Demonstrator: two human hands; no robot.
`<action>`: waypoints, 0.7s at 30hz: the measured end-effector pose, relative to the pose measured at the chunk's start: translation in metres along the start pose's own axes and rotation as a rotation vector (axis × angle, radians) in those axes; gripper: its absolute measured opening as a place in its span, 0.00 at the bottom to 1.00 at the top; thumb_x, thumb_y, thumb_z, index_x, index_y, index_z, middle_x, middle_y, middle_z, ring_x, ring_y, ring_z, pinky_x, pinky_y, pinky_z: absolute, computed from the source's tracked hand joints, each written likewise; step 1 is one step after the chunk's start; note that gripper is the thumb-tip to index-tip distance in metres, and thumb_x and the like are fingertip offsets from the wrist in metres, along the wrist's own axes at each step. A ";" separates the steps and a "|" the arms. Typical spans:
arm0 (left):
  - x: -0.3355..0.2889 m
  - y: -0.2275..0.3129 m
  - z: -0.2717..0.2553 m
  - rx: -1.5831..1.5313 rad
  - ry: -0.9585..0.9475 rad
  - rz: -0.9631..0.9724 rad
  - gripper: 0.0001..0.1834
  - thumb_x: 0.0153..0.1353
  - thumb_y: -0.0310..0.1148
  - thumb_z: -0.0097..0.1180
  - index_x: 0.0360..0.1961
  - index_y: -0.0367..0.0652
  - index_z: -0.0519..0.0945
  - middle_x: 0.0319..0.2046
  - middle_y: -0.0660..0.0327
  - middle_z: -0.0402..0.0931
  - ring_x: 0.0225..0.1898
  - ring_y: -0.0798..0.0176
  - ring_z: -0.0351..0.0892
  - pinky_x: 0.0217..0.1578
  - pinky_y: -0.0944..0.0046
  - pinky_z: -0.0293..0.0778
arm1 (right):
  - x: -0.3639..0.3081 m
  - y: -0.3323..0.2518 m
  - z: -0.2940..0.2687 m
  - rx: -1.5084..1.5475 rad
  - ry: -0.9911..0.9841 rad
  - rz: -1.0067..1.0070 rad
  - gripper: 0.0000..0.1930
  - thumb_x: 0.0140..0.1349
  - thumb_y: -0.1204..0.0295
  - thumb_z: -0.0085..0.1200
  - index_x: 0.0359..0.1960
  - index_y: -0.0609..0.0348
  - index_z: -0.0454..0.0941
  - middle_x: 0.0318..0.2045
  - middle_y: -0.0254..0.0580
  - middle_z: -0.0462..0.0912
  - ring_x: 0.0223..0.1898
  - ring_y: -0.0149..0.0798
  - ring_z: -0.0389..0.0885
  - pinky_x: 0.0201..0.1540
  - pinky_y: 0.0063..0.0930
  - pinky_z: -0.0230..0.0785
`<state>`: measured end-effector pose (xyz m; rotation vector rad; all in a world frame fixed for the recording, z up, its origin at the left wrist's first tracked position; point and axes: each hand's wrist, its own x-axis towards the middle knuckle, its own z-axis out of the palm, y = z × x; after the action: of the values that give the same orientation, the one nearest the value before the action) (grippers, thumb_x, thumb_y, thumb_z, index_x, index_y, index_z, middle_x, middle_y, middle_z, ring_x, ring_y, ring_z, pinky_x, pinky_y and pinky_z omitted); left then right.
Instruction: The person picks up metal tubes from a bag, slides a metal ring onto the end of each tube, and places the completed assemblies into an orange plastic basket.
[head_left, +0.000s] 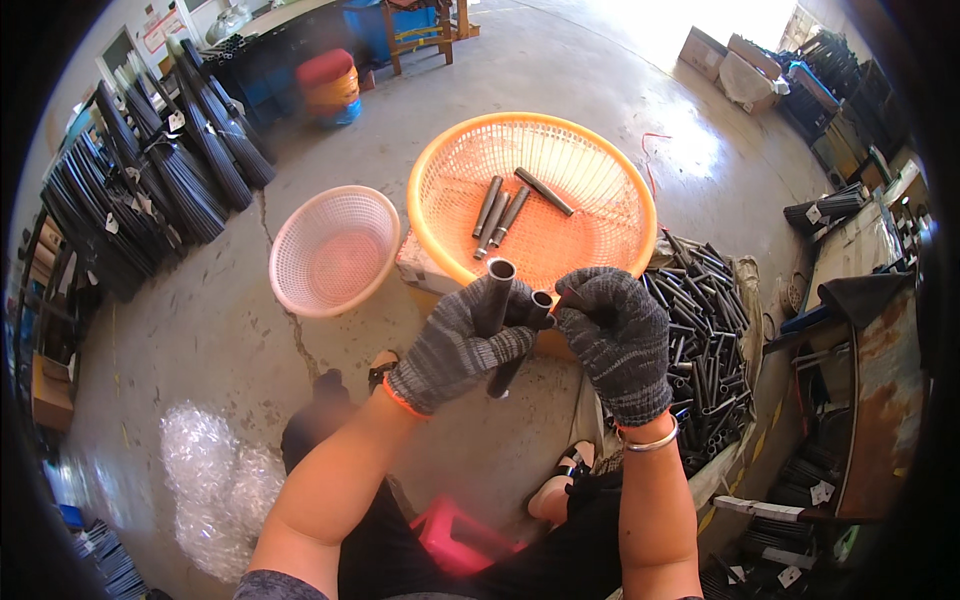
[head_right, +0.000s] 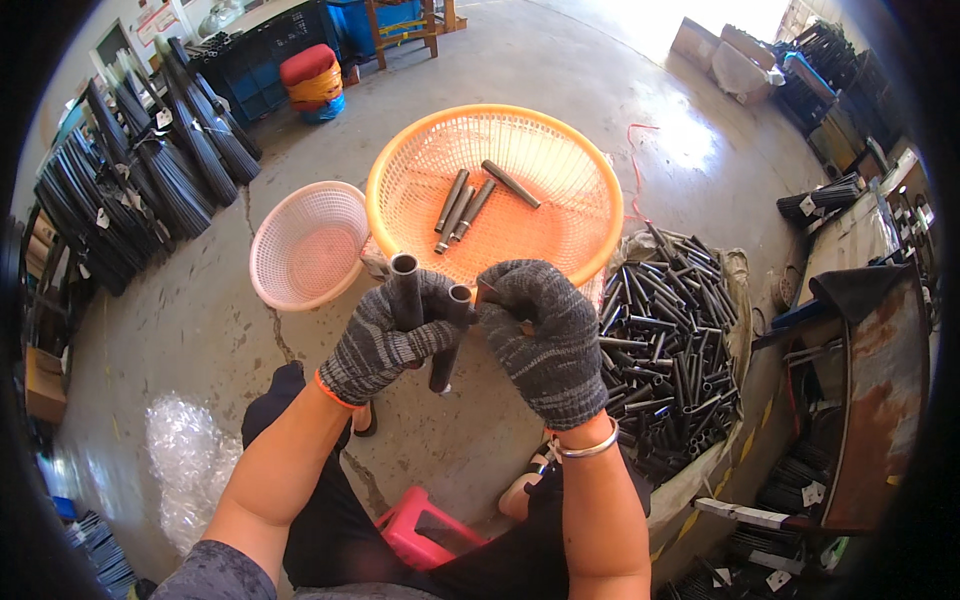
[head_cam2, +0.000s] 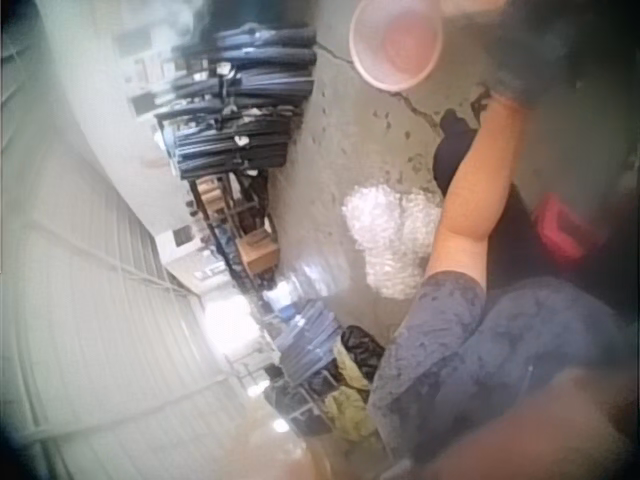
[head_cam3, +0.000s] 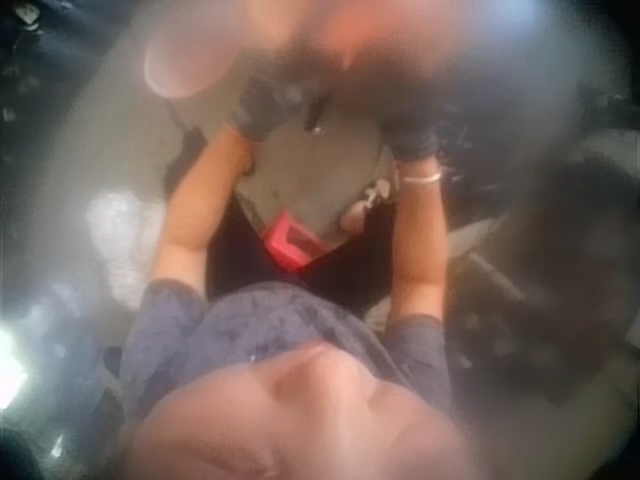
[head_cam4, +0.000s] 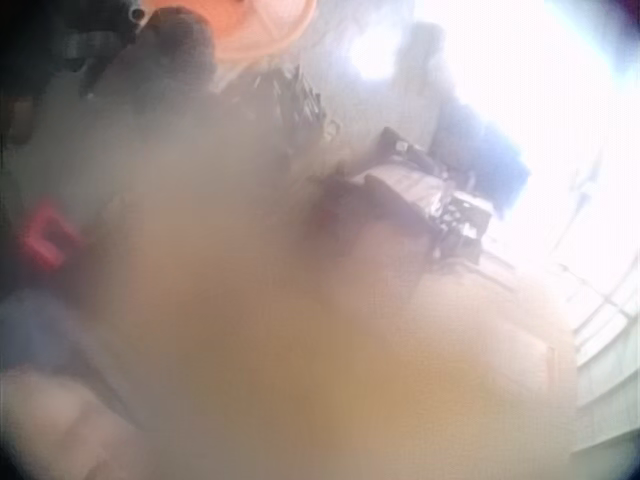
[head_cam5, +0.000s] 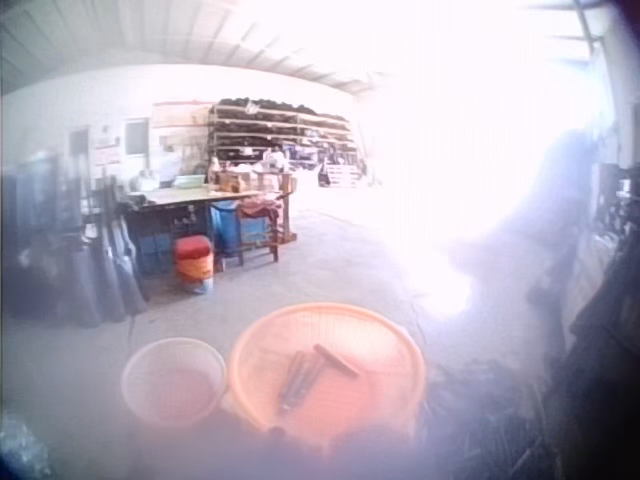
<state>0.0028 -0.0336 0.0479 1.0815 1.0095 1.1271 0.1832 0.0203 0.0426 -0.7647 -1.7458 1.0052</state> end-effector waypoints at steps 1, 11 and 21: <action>0.002 -0.004 -0.001 -0.020 -0.009 0.013 0.19 0.55 0.22 0.57 0.49 0.39 0.72 0.38 0.61 0.77 0.26 0.71 0.74 0.25 0.72 0.71 | 0.000 0.000 -0.002 -0.007 -0.001 -0.011 0.10 0.52 0.86 0.55 0.37 0.64 0.76 0.35 0.39 0.80 0.36 0.29 0.80 0.41 0.22 0.73; 0.002 -0.014 -0.009 -0.018 -0.120 0.084 0.20 0.56 0.36 0.61 0.48 0.39 0.75 0.23 0.61 0.77 0.22 0.71 0.74 0.22 0.75 0.67 | -0.002 -0.007 0.001 -0.005 -0.030 -0.013 0.09 0.51 0.85 0.56 0.34 0.62 0.76 0.30 0.38 0.82 0.33 0.29 0.81 0.38 0.23 0.73; -0.001 -0.009 -0.004 0.028 -0.117 -0.064 0.18 0.56 0.23 0.57 0.49 0.39 0.74 0.32 0.66 0.76 0.20 0.75 0.68 0.20 0.73 0.66 | 0.001 -0.007 0.003 -0.188 0.010 -0.157 0.08 0.49 0.86 0.56 0.29 0.61 0.75 0.26 0.42 0.79 0.29 0.35 0.80 0.33 0.25 0.71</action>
<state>0.0001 -0.0346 0.0383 1.1167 0.9630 0.9895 0.1801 0.0170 0.0481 -0.7352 -1.8782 0.7385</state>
